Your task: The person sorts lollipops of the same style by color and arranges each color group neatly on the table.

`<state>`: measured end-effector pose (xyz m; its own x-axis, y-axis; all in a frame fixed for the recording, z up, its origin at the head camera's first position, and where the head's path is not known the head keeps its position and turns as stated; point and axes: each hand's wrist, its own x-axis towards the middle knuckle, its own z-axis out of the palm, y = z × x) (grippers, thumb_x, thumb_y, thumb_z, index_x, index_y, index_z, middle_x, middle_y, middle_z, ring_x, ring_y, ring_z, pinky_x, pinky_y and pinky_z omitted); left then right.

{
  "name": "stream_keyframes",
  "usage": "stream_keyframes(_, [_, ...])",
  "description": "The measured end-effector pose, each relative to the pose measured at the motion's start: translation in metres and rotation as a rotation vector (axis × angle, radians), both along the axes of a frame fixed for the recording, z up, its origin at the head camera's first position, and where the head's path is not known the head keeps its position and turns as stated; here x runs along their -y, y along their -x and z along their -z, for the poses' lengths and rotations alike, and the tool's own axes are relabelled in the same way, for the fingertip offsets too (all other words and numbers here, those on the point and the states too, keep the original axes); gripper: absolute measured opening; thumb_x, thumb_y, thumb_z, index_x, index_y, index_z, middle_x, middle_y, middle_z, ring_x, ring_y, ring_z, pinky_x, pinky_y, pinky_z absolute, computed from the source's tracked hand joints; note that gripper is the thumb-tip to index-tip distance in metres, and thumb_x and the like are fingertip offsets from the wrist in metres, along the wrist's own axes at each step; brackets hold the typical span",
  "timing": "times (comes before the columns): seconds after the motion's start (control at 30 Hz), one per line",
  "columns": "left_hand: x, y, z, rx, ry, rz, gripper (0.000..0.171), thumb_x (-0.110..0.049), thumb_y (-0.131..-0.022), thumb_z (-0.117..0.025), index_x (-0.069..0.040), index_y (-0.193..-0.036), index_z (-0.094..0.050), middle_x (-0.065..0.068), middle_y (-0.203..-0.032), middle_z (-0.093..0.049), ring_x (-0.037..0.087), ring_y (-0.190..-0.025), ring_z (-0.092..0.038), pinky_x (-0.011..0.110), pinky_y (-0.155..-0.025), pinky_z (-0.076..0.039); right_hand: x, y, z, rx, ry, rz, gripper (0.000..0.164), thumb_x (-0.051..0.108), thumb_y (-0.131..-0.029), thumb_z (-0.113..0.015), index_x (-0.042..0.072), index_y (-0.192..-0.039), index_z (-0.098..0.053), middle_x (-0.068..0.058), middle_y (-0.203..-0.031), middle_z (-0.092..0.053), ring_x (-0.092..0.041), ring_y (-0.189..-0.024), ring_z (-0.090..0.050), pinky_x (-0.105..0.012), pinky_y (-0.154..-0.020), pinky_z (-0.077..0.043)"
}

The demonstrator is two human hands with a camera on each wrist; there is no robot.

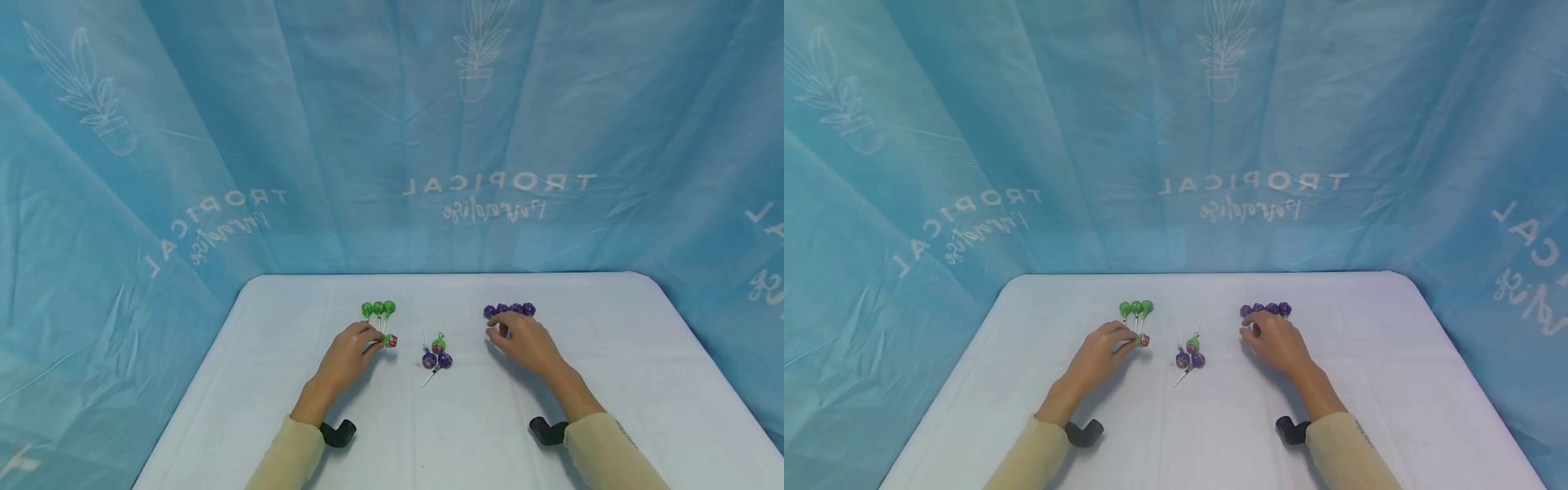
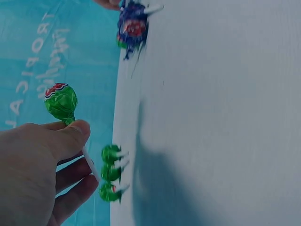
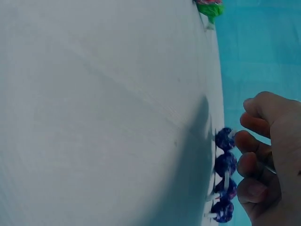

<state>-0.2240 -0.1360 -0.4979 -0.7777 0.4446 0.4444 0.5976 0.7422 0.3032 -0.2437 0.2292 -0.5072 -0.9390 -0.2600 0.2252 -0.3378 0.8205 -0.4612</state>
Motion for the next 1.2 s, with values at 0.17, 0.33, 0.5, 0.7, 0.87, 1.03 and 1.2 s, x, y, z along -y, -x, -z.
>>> stream_keyframes(0.17, [0.01,0.006,0.003,-0.022,-0.014,-0.052,0.017,-0.011,-0.079,-0.079,-0.014,-0.095,-0.074,-0.005,-0.093,-0.062,0.01,-0.085,-0.059,0.026,-0.072,-0.05,0.014,0.0,0.006,-0.019,-0.086,-0.082,0.017,0.025,-0.087,-0.07,0.015,-0.101,-0.07,0.01,-0.073,-0.051,-0.009,-0.061,-0.044,-0.03,-0.055,-0.039])
stream_keyframes(0.33, [0.016,0.008,0.003,-0.029,-0.031,-0.08,0.017,-0.011,-0.079,-0.08,-0.013,-0.095,-0.074,-0.005,-0.093,-0.064,0.01,-0.085,-0.06,0.027,-0.072,-0.051,0.025,0.002,0.009,-0.06,-0.109,-0.113,0.017,0.025,-0.085,-0.072,0.017,-0.101,-0.071,0.013,-0.07,-0.048,-0.007,-0.059,-0.043,-0.028,-0.053,-0.037])
stream_keyframes(0.5, [0.025,0.01,0.0,0.019,-0.051,-0.156,0.016,-0.012,-0.08,-0.079,-0.012,-0.095,-0.074,-0.004,-0.092,-0.064,0.012,-0.083,-0.061,0.029,-0.069,-0.051,0.033,0.003,0.007,-0.088,-0.111,-0.148,0.018,0.025,-0.083,-0.075,0.018,-0.1,-0.071,0.013,-0.07,-0.047,-0.007,-0.06,-0.043,-0.028,-0.054,-0.038])
stream_keyframes(0.7, [0.041,0.018,0.0,0.051,-0.071,-0.292,0.014,-0.013,-0.082,-0.078,-0.01,-0.095,-0.074,0.0,-0.09,-0.065,0.015,-0.081,-0.062,0.032,-0.069,-0.051,0.039,-0.001,0.0,-0.071,-0.11,-0.204,0.015,0.024,-0.083,-0.074,0.019,-0.097,-0.072,0.013,-0.074,-0.051,-0.006,-0.064,-0.046,-0.03,-0.06,-0.042])
stream_keyframes(0.87, [0.049,0.023,-0.001,0.097,-0.099,-0.378,0.014,-0.012,-0.083,-0.076,-0.006,-0.095,-0.074,0.005,-0.089,-0.067,0.019,-0.08,-0.063,0.037,-0.068,-0.051,0.044,-0.005,-0.002,-0.08,-0.107,-0.205,0.011,0.026,-0.083,-0.074,0.02,-0.093,-0.072,0.013,-0.074,-0.053,-0.005,-0.062,-0.046,-0.029,-0.059,-0.042])
stream_keyframes(1.03, [0.049,0.027,0.0,0.203,-0.102,-0.463,0.013,-0.011,-0.085,-0.074,-0.004,-0.096,-0.074,0.006,-0.086,-0.068,0.02,-0.078,-0.063,0.037,-0.067,-0.051,0.05,-0.01,-0.005,-0.049,-0.1,-0.188,0.009,0.029,-0.084,-0.073,0.02,-0.084,-0.071,0.015,-0.068,-0.049,-0.005,-0.058,-0.044,-0.026,-0.053,-0.039])
stream_keyframes(1.2, [0.045,0.031,-0.002,0.231,-0.093,-0.521,0.015,-0.011,-0.084,-0.073,-0.003,-0.096,-0.075,0.008,-0.086,-0.069,0.023,-0.078,-0.064,0.039,-0.066,-0.051,0.061,-0.021,-0.013,-0.038,-0.171,-0.158,0.014,0.032,-0.084,-0.072,0.019,-0.078,-0.071,0.015,-0.064,-0.052,-0.004,-0.053,-0.043,-0.025,-0.049,-0.038])
